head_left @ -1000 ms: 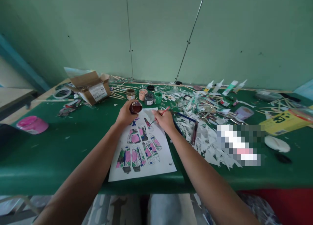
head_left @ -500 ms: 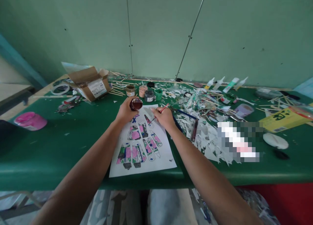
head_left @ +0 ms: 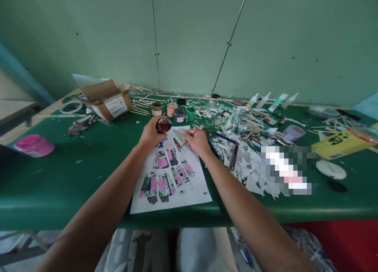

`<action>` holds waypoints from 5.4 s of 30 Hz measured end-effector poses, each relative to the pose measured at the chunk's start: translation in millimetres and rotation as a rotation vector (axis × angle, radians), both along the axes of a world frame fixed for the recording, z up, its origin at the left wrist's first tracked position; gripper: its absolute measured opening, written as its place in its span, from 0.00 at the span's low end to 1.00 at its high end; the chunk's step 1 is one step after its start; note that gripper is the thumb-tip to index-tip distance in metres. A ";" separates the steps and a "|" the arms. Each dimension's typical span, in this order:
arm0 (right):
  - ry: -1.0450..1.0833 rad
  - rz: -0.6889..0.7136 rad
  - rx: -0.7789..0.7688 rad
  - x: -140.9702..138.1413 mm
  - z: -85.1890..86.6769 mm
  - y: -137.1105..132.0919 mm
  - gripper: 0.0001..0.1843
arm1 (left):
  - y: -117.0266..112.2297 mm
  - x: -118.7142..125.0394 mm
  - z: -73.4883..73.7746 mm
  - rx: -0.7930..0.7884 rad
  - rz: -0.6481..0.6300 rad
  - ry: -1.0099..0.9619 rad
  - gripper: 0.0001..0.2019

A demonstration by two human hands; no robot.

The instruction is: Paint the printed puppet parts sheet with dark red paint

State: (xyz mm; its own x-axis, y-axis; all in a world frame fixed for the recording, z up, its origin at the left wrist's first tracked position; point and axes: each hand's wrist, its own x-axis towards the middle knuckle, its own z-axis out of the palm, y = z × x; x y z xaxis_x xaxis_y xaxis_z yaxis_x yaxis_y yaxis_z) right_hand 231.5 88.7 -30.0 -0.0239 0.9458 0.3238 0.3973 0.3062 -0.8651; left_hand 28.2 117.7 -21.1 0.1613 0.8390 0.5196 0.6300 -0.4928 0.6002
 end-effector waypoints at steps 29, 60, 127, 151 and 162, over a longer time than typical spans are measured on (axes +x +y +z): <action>0.563 0.098 -0.043 -5.4 3.2 -1.0 0.22 | -6.7 7.1 6.5 0.113 -0.105 0.111 0.28; 0.503 0.077 -0.172 -3.1 -0.7 2.9 0.31 | -3.5 5.7 5.0 0.206 0.001 0.013 0.29; 0.103 0.031 -0.072 -3.3 0.2 -6.4 0.24 | 5.8 4.7 -8.7 0.199 -0.041 -0.122 0.29; 0.515 0.111 -0.030 -5.2 10.1 -11.2 0.21 | -4.8 13.9 1.1 0.229 -0.209 0.079 0.30; 0.160 0.001 -0.057 3.8 0.4 -5.3 0.29 | -7.4 15.7 5.8 0.184 -0.043 -0.063 0.28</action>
State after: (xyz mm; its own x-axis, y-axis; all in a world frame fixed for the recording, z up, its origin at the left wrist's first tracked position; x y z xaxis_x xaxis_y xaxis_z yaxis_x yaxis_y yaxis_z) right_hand 235.3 83.4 -29.6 0.0228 0.9628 0.2694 0.2530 0.2551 -0.9332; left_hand 43.9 110.4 -15.3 0.1574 0.7220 0.6737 0.5698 -0.6236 0.5352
